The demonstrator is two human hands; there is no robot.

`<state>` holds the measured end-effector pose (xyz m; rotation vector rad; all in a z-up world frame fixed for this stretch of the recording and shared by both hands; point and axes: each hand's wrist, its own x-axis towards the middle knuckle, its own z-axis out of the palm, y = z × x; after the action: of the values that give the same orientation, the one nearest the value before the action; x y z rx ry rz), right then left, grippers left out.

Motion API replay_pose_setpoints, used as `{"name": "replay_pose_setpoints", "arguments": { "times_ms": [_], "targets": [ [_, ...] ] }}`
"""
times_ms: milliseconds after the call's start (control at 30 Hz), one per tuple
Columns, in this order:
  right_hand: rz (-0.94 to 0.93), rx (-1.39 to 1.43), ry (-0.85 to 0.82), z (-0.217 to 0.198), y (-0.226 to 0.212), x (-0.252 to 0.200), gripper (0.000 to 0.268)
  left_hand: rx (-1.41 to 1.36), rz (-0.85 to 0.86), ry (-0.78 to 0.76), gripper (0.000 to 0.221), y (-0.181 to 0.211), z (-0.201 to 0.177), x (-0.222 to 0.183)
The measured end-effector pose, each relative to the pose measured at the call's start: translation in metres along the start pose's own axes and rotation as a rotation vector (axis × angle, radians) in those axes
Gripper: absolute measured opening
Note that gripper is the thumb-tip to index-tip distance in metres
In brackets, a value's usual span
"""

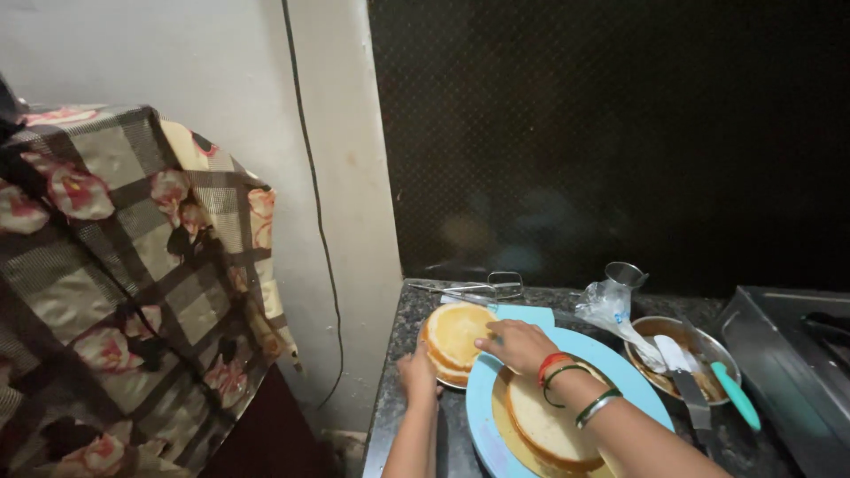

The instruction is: The person places a cake layer onto a turntable, spreads cream over it with a spatula, and tops it with another cake layer. They then pour liquid from a cup onto the cake using a spoon.

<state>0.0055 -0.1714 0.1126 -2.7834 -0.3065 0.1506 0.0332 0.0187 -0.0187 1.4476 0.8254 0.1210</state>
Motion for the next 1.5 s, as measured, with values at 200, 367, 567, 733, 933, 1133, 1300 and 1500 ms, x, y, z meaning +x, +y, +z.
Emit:
{"name": "replay_pose_setpoints", "arguments": {
  "times_ms": [200,367,567,733,933,1133,1300,1500],
  "targets": [
    [0.003,0.045,0.002,-0.002,-0.002,-0.004,0.059,-0.330,-0.118,-0.120,0.058,0.015,0.003,-0.010],
    [0.003,0.052,0.011,-0.001,0.000,0.001,0.058,-0.494,-0.081,-0.187,0.043,0.014,0.005,-0.005],
    [0.050,0.049,-0.029,-0.002,0.001,0.000,0.055,-0.662,-0.062,-0.222,0.046,-0.008,0.017,0.034],
    [0.065,0.096,-0.026,0.007,0.021,0.011,0.048,-0.664,0.292,-0.252,0.052,-0.027,0.033,0.043],
    [0.022,0.256,0.206,-0.002,0.041,0.003,0.033,0.057,0.639,0.174,0.073,0.009,0.036,-0.053],
    [0.011,0.249,0.387,-0.006,0.073,-0.044,0.031,0.276,0.767,-0.127,0.047,0.043,-0.001,-0.164],
    [0.120,0.468,0.449,-0.007,0.091,-0.098,0.024,0.339,0.920,-0.355,0.039,0.016,-0.006,-0.189],
    [-0.051,0.491,0.585,0.023,0.141,-0.123,0.034,0.370,0.999,-0.418,0.059,-0.002,-0.004,-0.209]
  ]
}}
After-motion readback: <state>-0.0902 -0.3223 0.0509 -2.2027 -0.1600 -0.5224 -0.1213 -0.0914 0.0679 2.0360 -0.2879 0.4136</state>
